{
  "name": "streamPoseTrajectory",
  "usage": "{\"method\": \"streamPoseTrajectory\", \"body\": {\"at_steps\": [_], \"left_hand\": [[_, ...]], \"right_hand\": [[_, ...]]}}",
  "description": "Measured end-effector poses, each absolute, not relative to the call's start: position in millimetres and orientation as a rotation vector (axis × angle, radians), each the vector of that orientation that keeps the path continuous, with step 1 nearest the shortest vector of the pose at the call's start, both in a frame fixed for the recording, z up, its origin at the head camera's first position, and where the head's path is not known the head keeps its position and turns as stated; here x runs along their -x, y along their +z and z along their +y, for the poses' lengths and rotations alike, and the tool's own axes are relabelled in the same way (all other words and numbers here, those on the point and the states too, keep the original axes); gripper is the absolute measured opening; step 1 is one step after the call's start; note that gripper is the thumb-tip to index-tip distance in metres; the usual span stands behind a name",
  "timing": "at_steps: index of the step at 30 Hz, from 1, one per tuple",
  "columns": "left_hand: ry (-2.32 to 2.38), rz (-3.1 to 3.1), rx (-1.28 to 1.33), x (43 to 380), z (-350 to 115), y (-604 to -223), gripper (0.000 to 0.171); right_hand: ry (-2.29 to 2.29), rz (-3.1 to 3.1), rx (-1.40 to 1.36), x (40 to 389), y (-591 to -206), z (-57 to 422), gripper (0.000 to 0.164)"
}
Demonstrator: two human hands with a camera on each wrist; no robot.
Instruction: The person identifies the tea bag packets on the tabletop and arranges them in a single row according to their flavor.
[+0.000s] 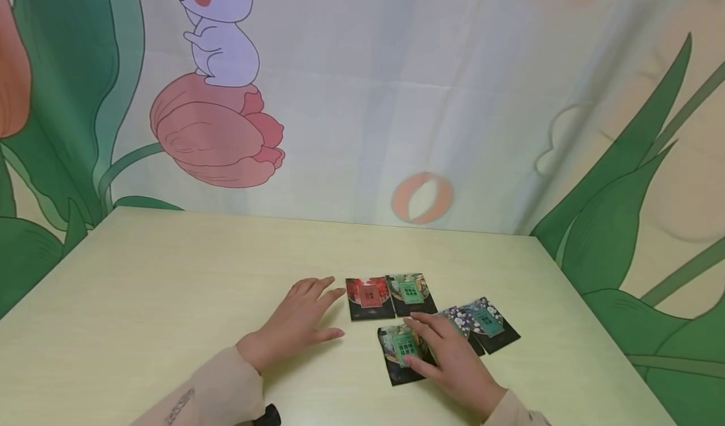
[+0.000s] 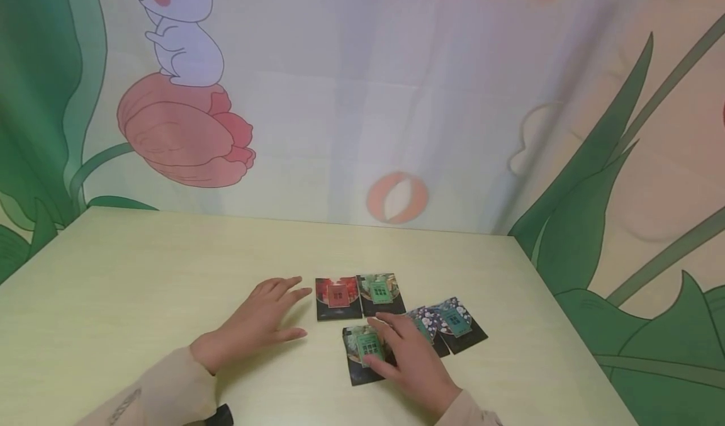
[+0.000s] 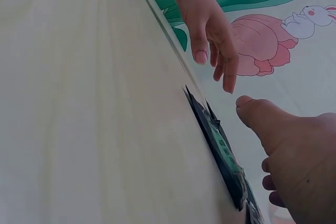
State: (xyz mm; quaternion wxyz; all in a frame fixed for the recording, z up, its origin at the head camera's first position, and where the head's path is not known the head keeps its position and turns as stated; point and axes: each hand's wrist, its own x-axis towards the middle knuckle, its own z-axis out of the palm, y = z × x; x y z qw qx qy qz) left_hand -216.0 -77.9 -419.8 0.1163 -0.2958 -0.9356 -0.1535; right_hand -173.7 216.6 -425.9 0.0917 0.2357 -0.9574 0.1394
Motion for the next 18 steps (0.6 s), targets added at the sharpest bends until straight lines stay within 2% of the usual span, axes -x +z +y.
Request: {"method": "streamPoseTrajectory", "body": {"at_steps": [18], "left_hand": [[-0.499, -2.788, 0.843, 234.1, -40.3, -425.3, 0.062]], "right_hand": [[0.34, -2.746, -0.826, 172.7, -431.0, 220.4, 0.056]]}}
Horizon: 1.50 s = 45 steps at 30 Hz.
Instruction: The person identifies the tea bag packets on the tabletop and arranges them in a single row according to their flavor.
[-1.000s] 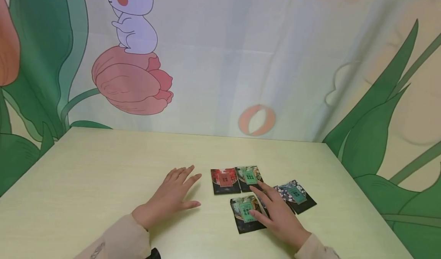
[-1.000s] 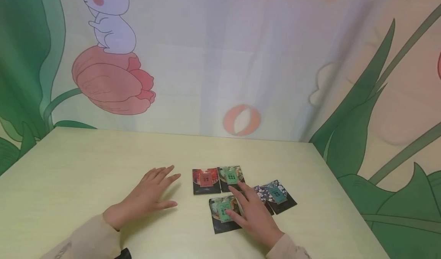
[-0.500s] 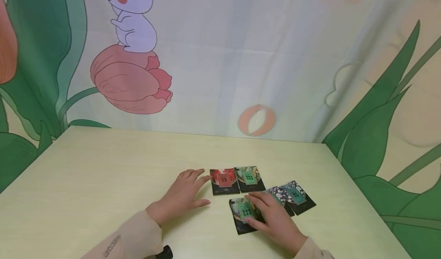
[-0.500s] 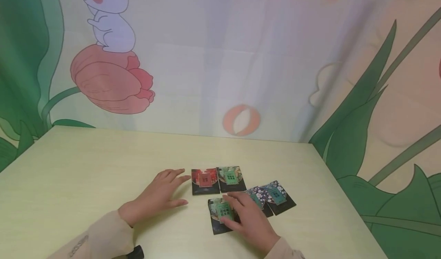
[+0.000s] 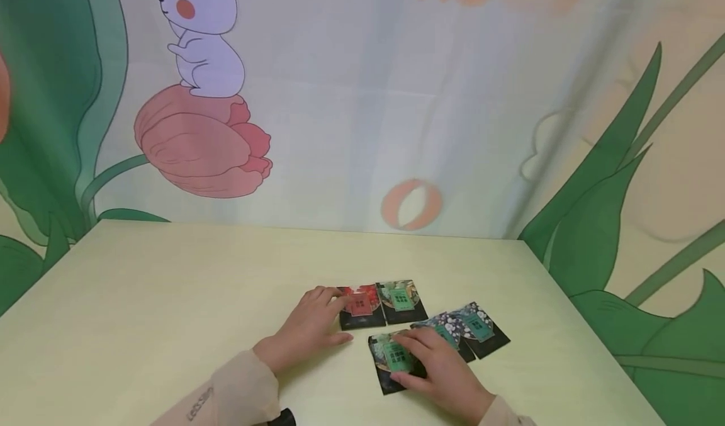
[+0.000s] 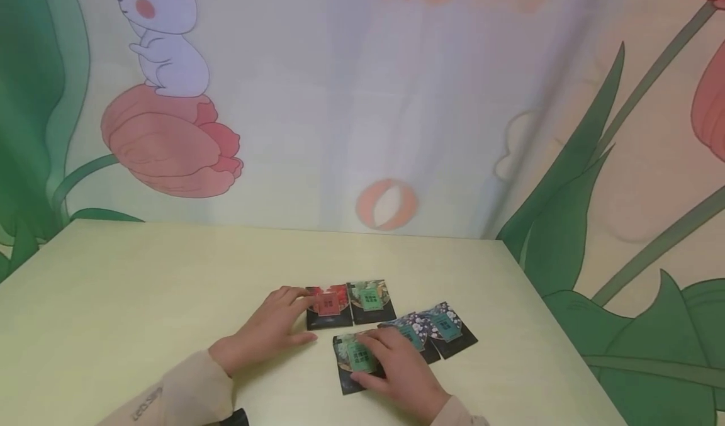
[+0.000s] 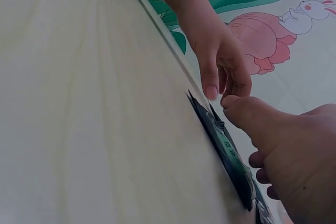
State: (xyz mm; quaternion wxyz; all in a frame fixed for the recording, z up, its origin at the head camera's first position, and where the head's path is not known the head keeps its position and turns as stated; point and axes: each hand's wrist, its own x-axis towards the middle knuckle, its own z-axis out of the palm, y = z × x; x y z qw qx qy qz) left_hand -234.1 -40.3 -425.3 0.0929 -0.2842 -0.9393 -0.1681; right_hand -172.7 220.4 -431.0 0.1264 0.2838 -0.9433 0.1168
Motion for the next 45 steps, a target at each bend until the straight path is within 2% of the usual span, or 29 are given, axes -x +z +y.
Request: {"method": "streamPoseTrajectory", "body": {"at_steps": [17, 23, 30, 45], "left_hand": [[-0.507, -2.744, 0.843, 242.1, -25.5, -430.6, 0.038], [-0.477, -2.748, 0.851, 243.5, -26.4, -434.2, 0.043], [-0.46, -2.765, 0.854, 243.6, -30.8, -434.9, 0.036], [-0.44, -2.79, 0.91, 240.6, -36.7, -427.8, 0.037]], "right_hand": [[0.32, -2.736, -0.913, 171.9, -430.5, 221.5, 0.049], [0.298, -2.704, -0.946, 172.0, -433.7, 223.2, 0.047], [0.329, -2.748, -0.947, 172.9, -433.8, 221.7, 0.049], [0.344, -2.787, -0.936, 173.4, -432.5, 222.2, 0.049]]}}
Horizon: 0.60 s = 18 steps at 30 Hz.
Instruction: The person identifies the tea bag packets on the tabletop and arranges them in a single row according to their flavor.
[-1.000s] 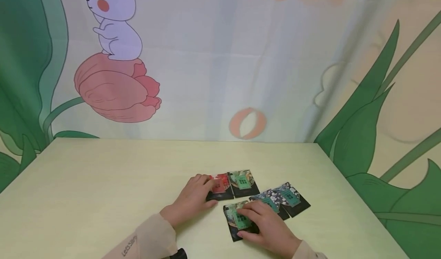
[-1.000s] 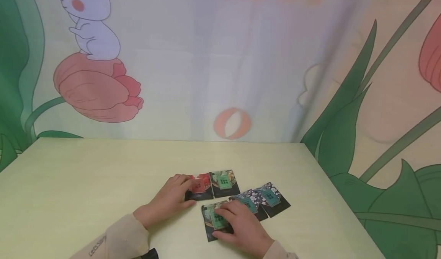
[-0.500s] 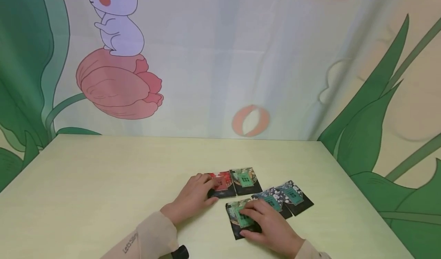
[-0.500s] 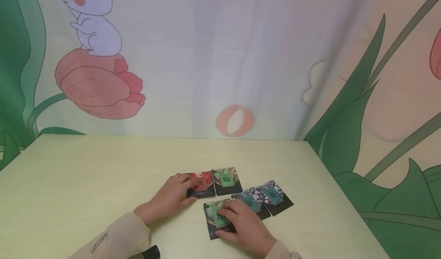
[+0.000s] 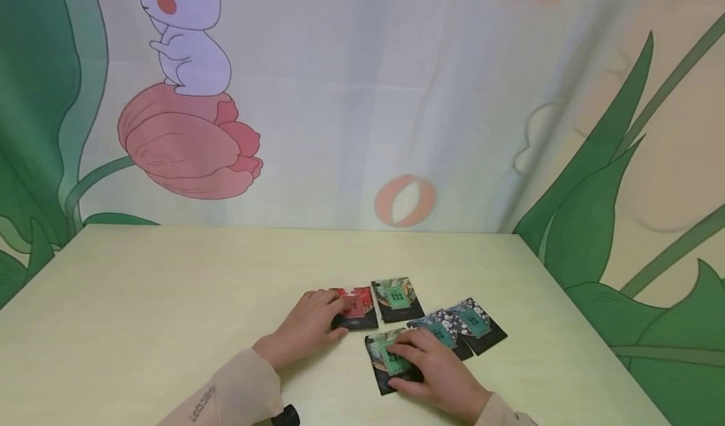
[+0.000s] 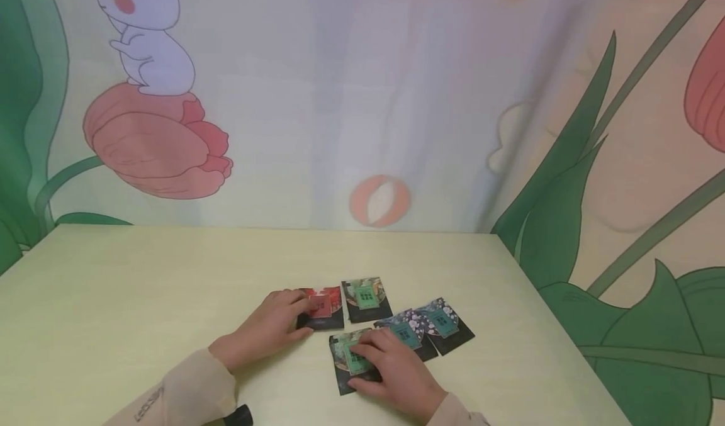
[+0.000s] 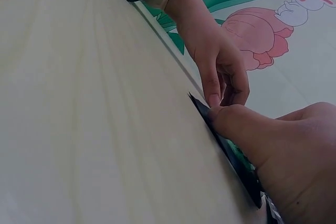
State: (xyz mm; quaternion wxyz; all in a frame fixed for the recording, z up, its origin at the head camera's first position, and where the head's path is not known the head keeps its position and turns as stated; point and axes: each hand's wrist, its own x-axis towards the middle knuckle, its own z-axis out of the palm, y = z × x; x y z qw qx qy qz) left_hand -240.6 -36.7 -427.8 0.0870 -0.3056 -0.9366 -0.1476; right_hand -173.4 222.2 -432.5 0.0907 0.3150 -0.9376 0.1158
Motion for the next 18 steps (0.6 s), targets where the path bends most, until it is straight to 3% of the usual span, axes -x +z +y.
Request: {"method": "streamPoseTrajectory", "body": {"at_steps": [18], "left_hand": [[-0.472, -2.815, 0.93, 232.1, -51.8, -420.7, 0.036]], "right_hand": [[0.357, -2.779, -0.94, 174.2, -433.5, 223.3, 0.049]]}}
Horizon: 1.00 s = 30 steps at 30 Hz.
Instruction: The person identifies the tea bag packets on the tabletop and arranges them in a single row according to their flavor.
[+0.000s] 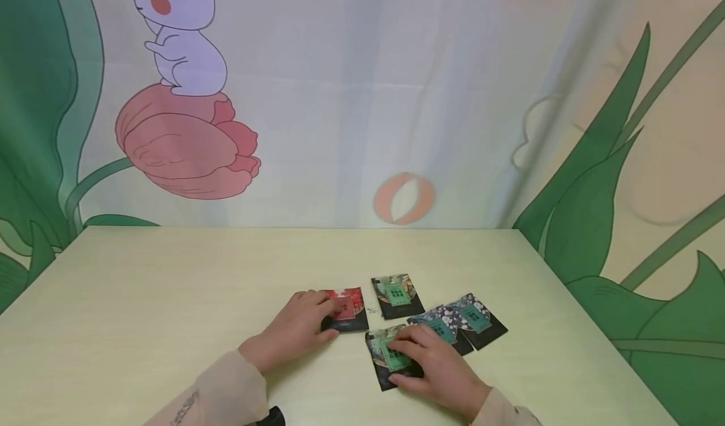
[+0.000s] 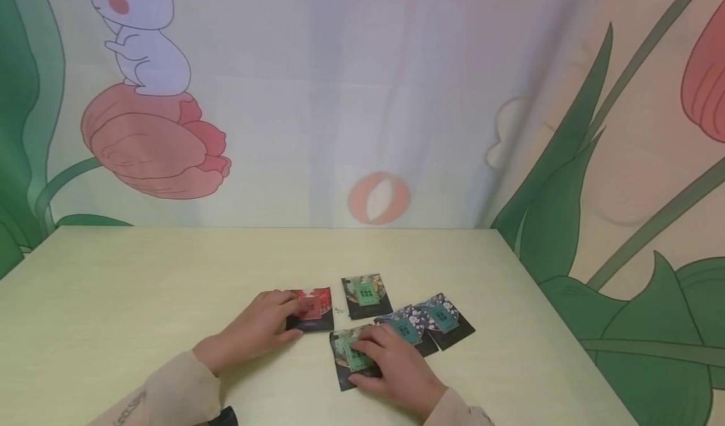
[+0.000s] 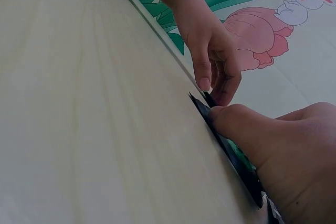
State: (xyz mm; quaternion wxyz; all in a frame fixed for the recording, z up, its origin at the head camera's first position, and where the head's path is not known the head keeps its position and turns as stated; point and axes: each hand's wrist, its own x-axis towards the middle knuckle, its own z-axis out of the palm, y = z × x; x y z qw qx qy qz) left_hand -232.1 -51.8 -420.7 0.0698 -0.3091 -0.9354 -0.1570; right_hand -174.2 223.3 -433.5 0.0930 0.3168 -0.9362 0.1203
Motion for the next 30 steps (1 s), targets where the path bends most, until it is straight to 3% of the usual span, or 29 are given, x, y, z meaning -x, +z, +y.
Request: {"method": "streamPoseTrajectory", "body": {"at_steps": [9, 30], "left_hand": [[-0.405, -2.829, 0.958, 224.5, -62.7, -418.3, 0.035], [-0.339, -2.788, 1.031, 195.9, -93.4, -412.6, 0.05]], "right_hand": [[0.368, -2.775, -0.944, 174.6, -434.5, 224.2, 0.048], [0.362, -2.767, -0.926, 175.9, -436.3, 222.5, 0.047]]}}
